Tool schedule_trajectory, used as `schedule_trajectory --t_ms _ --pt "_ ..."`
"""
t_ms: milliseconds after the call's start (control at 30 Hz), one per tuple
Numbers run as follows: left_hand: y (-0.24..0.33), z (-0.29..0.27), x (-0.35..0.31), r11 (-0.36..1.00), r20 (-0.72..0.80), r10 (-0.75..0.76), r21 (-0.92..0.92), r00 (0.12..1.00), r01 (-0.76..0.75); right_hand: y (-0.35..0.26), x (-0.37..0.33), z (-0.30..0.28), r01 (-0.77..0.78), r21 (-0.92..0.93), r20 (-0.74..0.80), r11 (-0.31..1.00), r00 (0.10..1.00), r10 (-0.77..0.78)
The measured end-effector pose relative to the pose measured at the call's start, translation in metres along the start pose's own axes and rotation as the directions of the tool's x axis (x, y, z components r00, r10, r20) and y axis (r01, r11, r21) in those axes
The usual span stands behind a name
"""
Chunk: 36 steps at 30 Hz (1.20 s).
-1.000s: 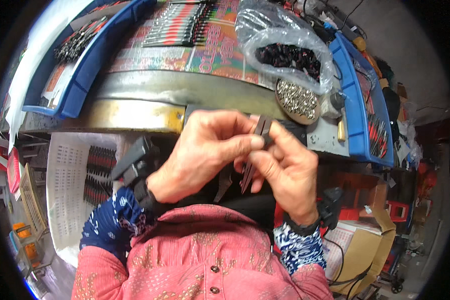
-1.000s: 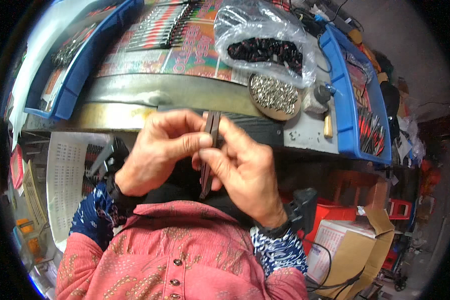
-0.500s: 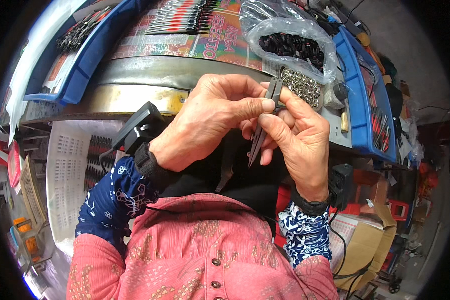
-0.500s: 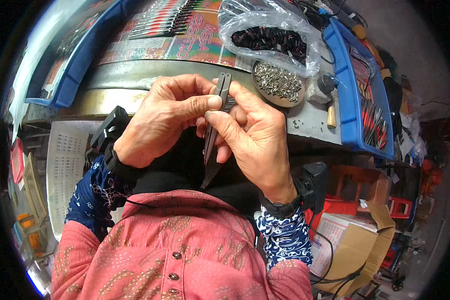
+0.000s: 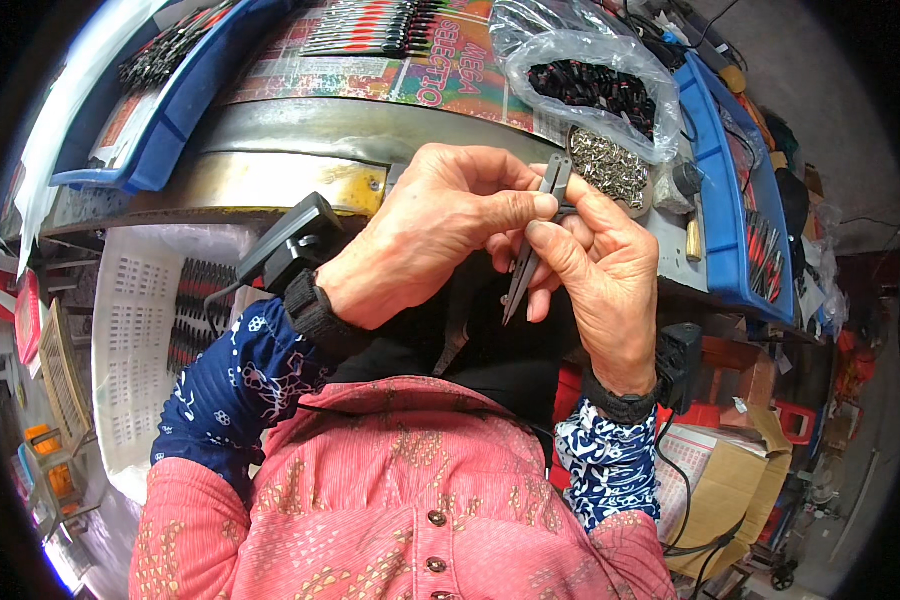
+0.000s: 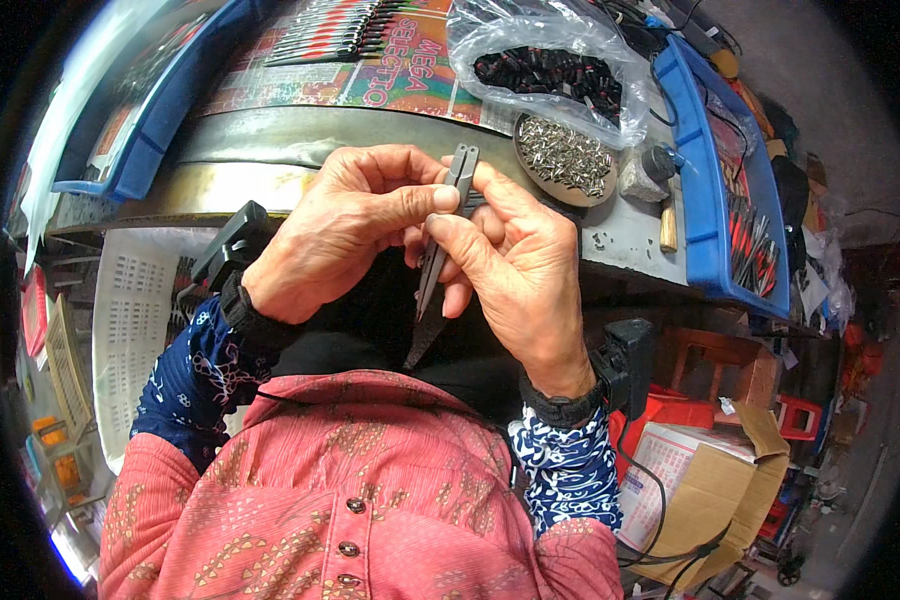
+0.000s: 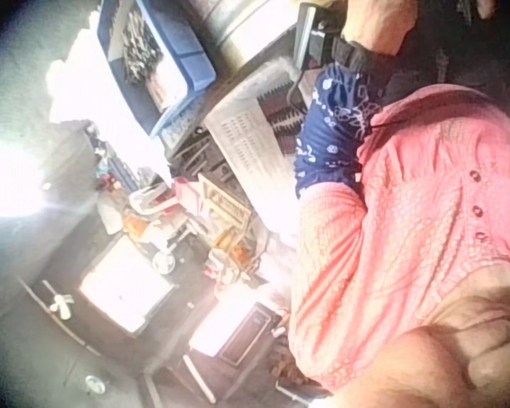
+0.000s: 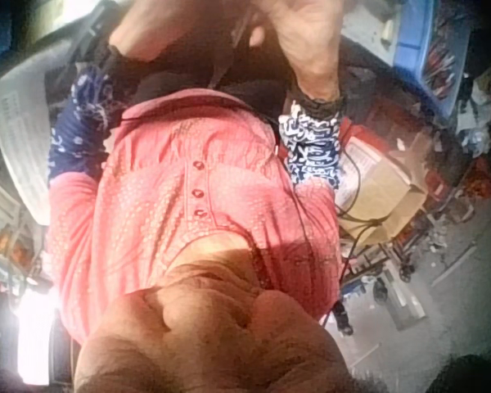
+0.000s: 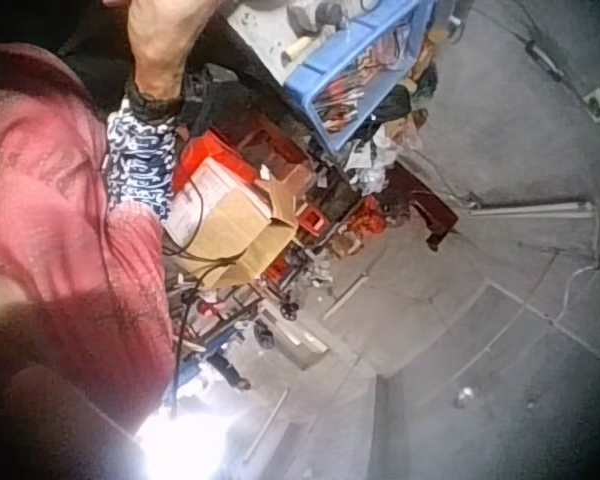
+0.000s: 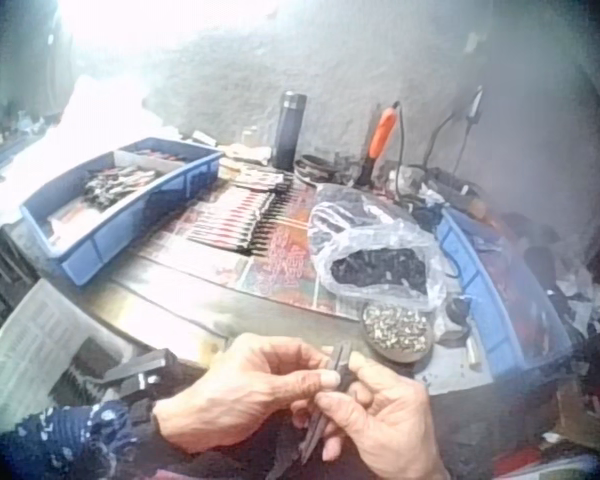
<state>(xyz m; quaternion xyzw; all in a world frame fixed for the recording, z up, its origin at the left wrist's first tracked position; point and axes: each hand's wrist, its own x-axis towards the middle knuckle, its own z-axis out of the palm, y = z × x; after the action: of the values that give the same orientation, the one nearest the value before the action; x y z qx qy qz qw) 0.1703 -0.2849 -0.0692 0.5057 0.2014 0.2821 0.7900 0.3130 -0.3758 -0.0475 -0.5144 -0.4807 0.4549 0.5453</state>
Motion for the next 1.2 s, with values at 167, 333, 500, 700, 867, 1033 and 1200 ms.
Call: schedule_trajectory --t_ms 167,333,500,700,867,1033,1200 --pt "0.001 -0.002 0.003 1.0 0.012 0.017 0.005 1.0 -0.017 0.001 0.002 0.001 0.035 -0.022 -0.001 0.999 0.999 -0.035" --pt "0.0 -0.004 0.004 1.0 0.004 0.009 0.008 1.0 -0.009 0.005 0.006 0.002 0.05 -0.01 -0.016 0.999 0.999 -0.05" --pt "-0.005 -0.007 0.008 0.999 0.023 -0.002 -0.032 1.0 0.003 0.008 0.008 0.0 -0.003 0.044 0.003 0.999 1.0 0.003" --pt "-0.01 -0.009 0.013 0.997 0.031 -0.032 -0.072 0.999 0.034 0.008 0.008 -0.001 -0.037 0.087 -0.006 0.996 0.999 0.038" --pt "-0.011 -0.01 0.015 0.995 0.05 -0.044 -0.092 0.998 0.049 0.01 0.009 -0.001 -0.037 0.1 -0.021 0.994 0.999 0.039" --pt "-0.011 -0.008 0.017 0.997 0.038 -0.048 -0.06 0.998 0.05 0.011 0.009 -0.004 -0.038 0.089 -0.025 0.995 0.999 0.041" --pt "-0.012 -0.008 0.017 0.998 0.044 -0.038 -0.057 0.998 0.041 0.012 0.008 -0.005 -0.032 0.101 -0.026 0.994 0.999 0.034"
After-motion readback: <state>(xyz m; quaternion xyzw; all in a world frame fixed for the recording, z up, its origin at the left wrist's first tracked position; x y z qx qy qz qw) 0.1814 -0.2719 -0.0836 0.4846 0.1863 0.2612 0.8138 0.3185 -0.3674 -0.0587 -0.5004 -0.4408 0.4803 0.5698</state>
